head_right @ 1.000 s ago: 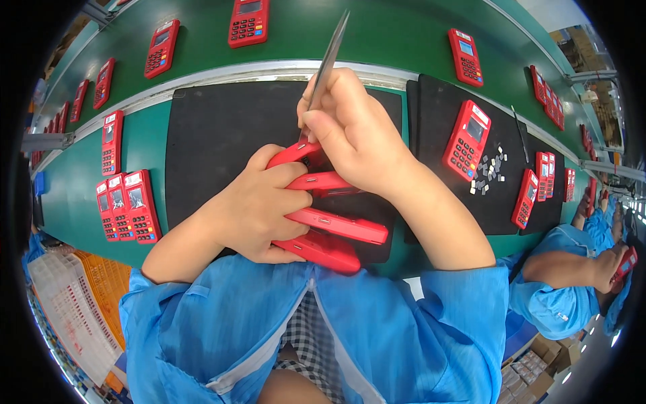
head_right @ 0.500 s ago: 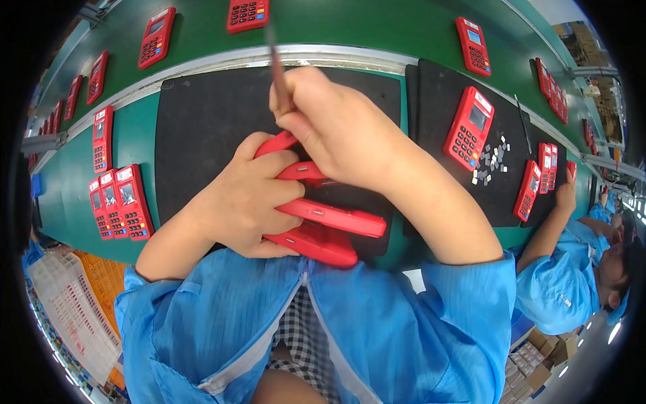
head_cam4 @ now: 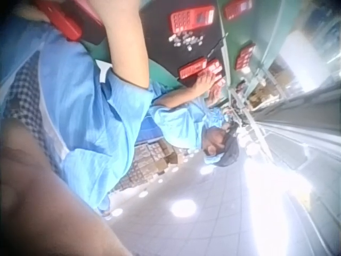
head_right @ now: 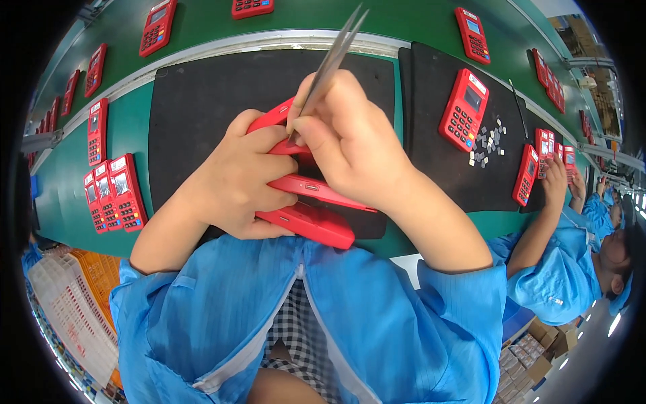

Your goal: Assembling and inspecting red handheld electronic devices on a production line using tweezers.

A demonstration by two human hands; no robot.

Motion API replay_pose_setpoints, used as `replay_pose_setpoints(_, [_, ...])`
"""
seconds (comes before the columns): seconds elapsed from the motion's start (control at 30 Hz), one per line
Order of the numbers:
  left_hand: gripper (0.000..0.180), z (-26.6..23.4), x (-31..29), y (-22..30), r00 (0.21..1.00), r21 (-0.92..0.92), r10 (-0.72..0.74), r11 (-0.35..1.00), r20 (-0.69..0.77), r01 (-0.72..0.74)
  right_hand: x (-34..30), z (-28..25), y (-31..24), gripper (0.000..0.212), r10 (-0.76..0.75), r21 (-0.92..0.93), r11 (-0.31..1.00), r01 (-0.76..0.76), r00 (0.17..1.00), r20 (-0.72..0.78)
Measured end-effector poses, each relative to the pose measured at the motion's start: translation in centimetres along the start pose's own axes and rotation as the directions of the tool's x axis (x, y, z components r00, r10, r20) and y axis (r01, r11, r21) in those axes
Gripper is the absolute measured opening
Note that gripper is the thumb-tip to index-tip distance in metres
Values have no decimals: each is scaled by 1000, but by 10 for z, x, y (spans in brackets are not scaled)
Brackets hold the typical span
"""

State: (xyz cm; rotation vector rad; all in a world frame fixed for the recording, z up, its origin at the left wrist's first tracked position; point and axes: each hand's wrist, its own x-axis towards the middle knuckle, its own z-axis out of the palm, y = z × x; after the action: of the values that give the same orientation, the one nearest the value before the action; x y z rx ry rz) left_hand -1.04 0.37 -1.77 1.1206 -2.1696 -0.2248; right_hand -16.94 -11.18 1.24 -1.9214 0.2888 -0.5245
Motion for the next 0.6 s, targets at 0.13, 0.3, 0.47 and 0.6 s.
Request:
replay_pose_setpoints(0.13, [25, 1, 0, 0, 1000, -3, 1, 1000, -9, -1, 0, -4, 2, 15, 7, 82, 997, -5, 999, -33])
replay_pose_setpoints(0.3, [24, -1, 0, 1, 1000, -15, -14, 1000, 7, 14, 1, -5, -1, 15, 33, 17, 999, -33, 999, 15])
replay_pose_setpoints(0.47, [24, 0, 2, 1, 1000, -16, -6, 1000, -5, 6, 1, -5, -3, 17, 21, -150, 989, -14, 999, 45])
replay_pose_setpoints(0.6, [25, -1, 2, 1, 1000, -25, -5, 1000, 12, 5, 2, -2, -8, 18, -6, -309, 950, 29, 997, 76])
